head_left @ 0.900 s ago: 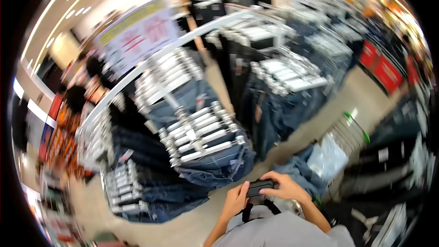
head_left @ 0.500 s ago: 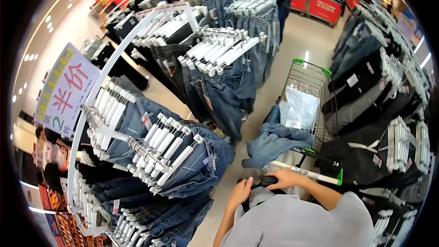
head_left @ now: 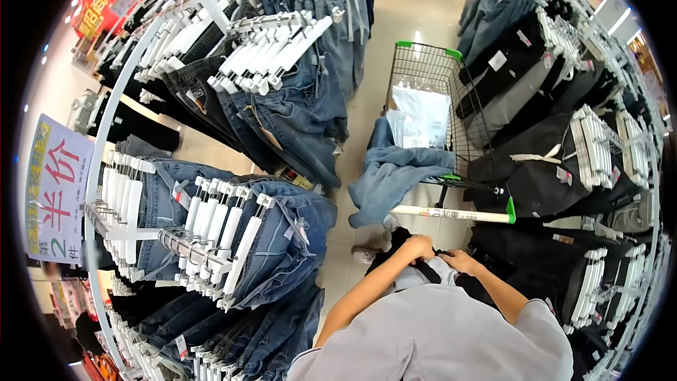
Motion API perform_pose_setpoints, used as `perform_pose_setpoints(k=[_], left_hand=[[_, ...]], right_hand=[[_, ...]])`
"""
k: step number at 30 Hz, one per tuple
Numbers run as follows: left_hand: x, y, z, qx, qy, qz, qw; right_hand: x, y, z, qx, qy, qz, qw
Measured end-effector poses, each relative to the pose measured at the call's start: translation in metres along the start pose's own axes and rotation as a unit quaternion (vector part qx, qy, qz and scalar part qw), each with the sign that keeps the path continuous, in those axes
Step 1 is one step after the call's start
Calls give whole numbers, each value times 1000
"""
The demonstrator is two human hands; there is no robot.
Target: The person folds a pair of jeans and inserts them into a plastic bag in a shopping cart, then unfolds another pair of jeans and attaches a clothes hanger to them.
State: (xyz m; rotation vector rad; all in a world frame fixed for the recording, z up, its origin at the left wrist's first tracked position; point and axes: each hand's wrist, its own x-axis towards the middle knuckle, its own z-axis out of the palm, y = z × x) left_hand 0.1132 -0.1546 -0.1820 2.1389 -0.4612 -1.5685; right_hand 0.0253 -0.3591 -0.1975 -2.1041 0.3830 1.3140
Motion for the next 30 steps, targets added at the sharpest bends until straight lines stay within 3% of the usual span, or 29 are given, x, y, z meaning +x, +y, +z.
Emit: perform_pose_setpoints(k=[3, 5, 6, 8, 11, 14, 16, 17, 19, 20, 21, 22, 24, 30], left_hand=[[21, -19, 17, 9, -7, -1, 1000], [68, -52, 49, 93, 165, 193, 963], [57, -44, 43, 91, 172, 190, 962], [24, -15, 25, -8, 5, 52, 999], [52, -6, 44, 61, -28, 90, 994], [85, 8, 66, 108, -77, 113, 985], [85, 10, 66, 103, -129, 186, 969], [86, 8, 64, 97, -121, 186, 970], [64, 6, 52, 129, -83, 179, 972], [59, 5, 51, 144, -65, 175, 972], [61, 1, 57, 58, 9, 138, 989], [54, -3, 59, 51, 11, 134, 990], [28, -7, 61, -53, 228, 185, 955], [-4, 2, 44, -93, 268, 134, 949]], right_hand=[[-30, 4, 4, 168, -30, 5, 985], [-34, 13, 11, 185, -37, -4, 982], [-36, 16, 14, 207, -40, -10, 977], [-36, 14, 20, 231, -42, 14, 972], [25, 78, 54, 237, 23, -7, 971], [1, 77, 55, 289, 36, 8, 956], [-13, 78, 48, 247, 32, 6, 968], [-13, 87, 49, 190, 42, -43, 980], [-1, 109, 52, 147, 55, -119, 980], [-11, 96, 45, 139, 51, -120, 982], [-41, 53, 35, 78, 65, -157, 982], [-55, 23, 27, 19, 77, -195, 978], [-7, 36, 24, 66, 40, -283, 956], [77, -6, 24, 91, -16, -266, 960]])
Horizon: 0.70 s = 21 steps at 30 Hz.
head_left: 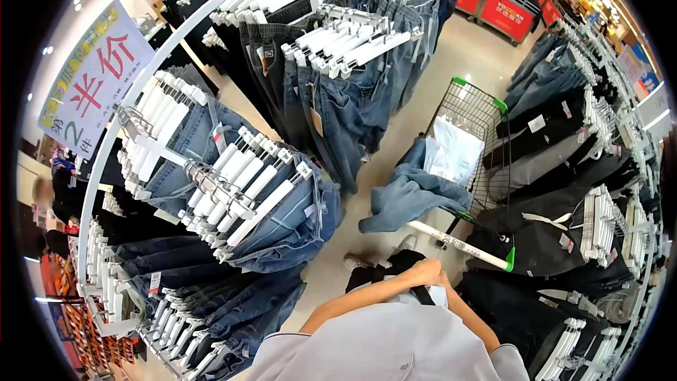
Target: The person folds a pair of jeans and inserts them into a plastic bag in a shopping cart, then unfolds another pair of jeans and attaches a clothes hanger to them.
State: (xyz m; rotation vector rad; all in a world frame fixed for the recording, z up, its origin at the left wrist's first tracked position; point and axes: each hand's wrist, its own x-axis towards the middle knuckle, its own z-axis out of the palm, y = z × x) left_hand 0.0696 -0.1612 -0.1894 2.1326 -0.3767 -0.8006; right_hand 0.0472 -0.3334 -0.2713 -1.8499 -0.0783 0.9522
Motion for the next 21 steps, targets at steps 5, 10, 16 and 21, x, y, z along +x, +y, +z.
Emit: perform_pose_setpoints(k=[5, 10, 16, 21], left_hand=[[13, -16, -2, -6, -37, 7, 999], [10, -35, -9, 52, -45, 13, 998], [-54, -51, -51, -185, 77, 19, 980], [-106, -104, -73, -283, 115, -127, 944]], right_hand=[[21, 30, 3, 5, 20, 9, 1000], [-7, 113, 3, 33, 75, 22, 996], [-92, -66, -76, -269, -141, 59, 951], [-76, -161, -214, -59, -207, 68, 974]])
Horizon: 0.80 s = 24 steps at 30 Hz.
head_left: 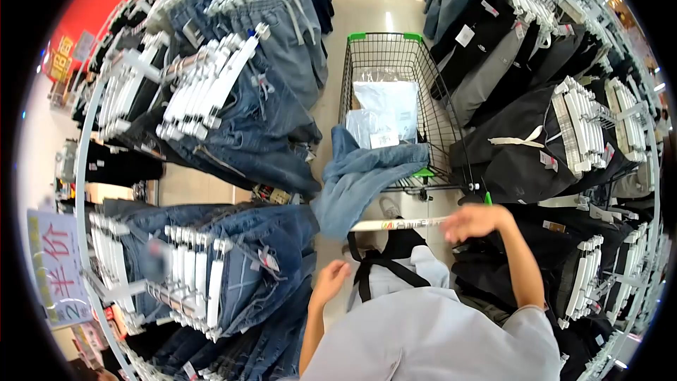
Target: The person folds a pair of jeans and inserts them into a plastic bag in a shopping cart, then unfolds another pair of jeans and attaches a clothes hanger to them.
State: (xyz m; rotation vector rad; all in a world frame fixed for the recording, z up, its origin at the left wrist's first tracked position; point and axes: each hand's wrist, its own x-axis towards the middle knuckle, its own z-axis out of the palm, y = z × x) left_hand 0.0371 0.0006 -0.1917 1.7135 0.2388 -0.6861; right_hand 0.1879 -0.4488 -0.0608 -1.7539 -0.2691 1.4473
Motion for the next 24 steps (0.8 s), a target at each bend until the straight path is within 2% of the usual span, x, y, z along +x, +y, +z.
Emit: perform_pose_setpoints(k=[1, 2, 3, 4, 5, 6, 8, 9, 10, 11, 13, 16, 17, 18, 19, 20, 21, 22, 23, 24], left_hand=[[-8, 3, -8, 82, 60, -25, 995], [-18, 11, -13, 159, 122, -50, 978], [-28, 9, -15, 247, 155, -76, 953], [-38, 2, -14, 330, 190, -104, 919], [-52, -7, -7, 382, 240, -82, 889], [-69, -14, -1, 411, 241, -133, 869], [-107, -30, 20, 329, 244, -199, 890], [-124, -26, 35, 265, 245, -219, 907], [-135, 4, 53, 185, 276, -288, 898], [-162, -20, 66, 106, 268, -319, 903], [-193, -12, 94, 60, 269, -392, 878], [-206, 4, 133, 82, 265, -504, 818], [-189, 36, 130, 103, 231, -510, 822], [-186, 31, 133, 85, 231, -504, 828], [-182, 30, 132, 72, 226, -498, 834], [-174, 28, 130, 54, 247, -470, 846], [-161, 34, 125, 37, 267, -441, 856], [-147, 45, 120, 35, 268, -441, 856], [-131, 59, 114, 49, 305, -384, 870], [-120, 71, 109, 64, 340, -328, 879]], right_hand=[[24, 21, -36, -116, 92, -156, 977], [38, 4, -64, 81, 120, -96, 985], [78, 32, -99, 120, 175, -122, 970], [126, 65, -132, 149, 278, -124, 941], [176, 107, -160, 213, 362, -128, 898], [217, 138, -184, 264, 411, -49, 871], [294, 216, -225, 256, 418, 121, 863], [309, 214, -234, 240, 415, 226, 848], [330, 227, -234, 288, 433, 244, 819], [359, 263, -240, 292, 421, 267, 817], [385, 276, -228, 341, 437, 279, 784], [394, 262, -216, 374, 372, 311, 791], [395, 273, -221, 375, 356, 314, 796], [406, 296, -222, 391, 395, 246, 794], [407, 296, -220, 386, 390, 247, 799], [406, 296, -222, 218, 464, 217, 831], [403, 295, -222, 43, 522, 179, 833], [379, 262, -223, 138, 477, 74, 865], [359, 224, -224, 136, 478, 71, 865], [341, 193, -222, 131, 470, 25, 873]])
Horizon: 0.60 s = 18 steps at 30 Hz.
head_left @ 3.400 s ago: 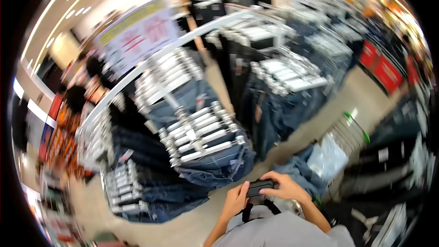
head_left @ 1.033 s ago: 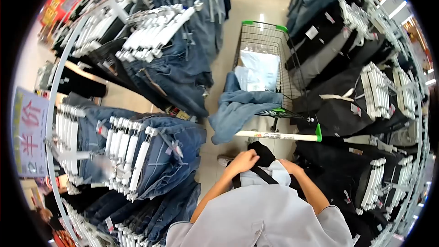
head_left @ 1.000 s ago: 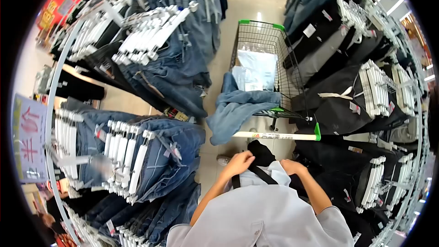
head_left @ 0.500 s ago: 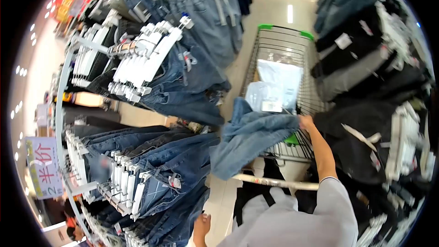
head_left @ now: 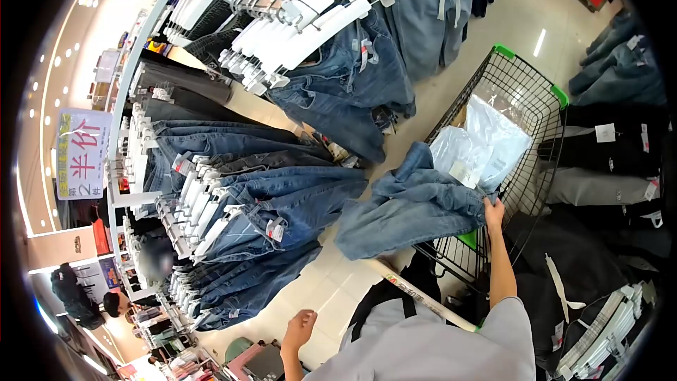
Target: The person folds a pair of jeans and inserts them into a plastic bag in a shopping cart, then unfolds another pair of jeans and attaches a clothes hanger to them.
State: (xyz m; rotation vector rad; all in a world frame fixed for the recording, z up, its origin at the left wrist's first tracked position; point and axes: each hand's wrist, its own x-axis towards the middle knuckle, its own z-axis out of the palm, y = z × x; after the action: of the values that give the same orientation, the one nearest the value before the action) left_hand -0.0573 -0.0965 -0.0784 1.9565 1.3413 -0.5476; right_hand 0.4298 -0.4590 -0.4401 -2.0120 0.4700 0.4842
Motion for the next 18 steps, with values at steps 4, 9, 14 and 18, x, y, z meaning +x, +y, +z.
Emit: perform_pose_setpoints(k=[4, 9, 14, 18], left_hand=[[-3, 35, -6, -19, 41, 20, 999], [-24, 54, -26, -79, 143, 138, 977], [-55, 48, -63, -149, 228, 220, 937], [-95, 48, -105, -174, 283, 350, 876]], right_hand=[[-83, -123, -20, 56, -20, -176, 983], [-193, -236, -42, 123, -68, -324, 936], [-331, -347, -50, 217, -61, -514, 827], [-440, -406, -54, 145, -10, -715, 684]])
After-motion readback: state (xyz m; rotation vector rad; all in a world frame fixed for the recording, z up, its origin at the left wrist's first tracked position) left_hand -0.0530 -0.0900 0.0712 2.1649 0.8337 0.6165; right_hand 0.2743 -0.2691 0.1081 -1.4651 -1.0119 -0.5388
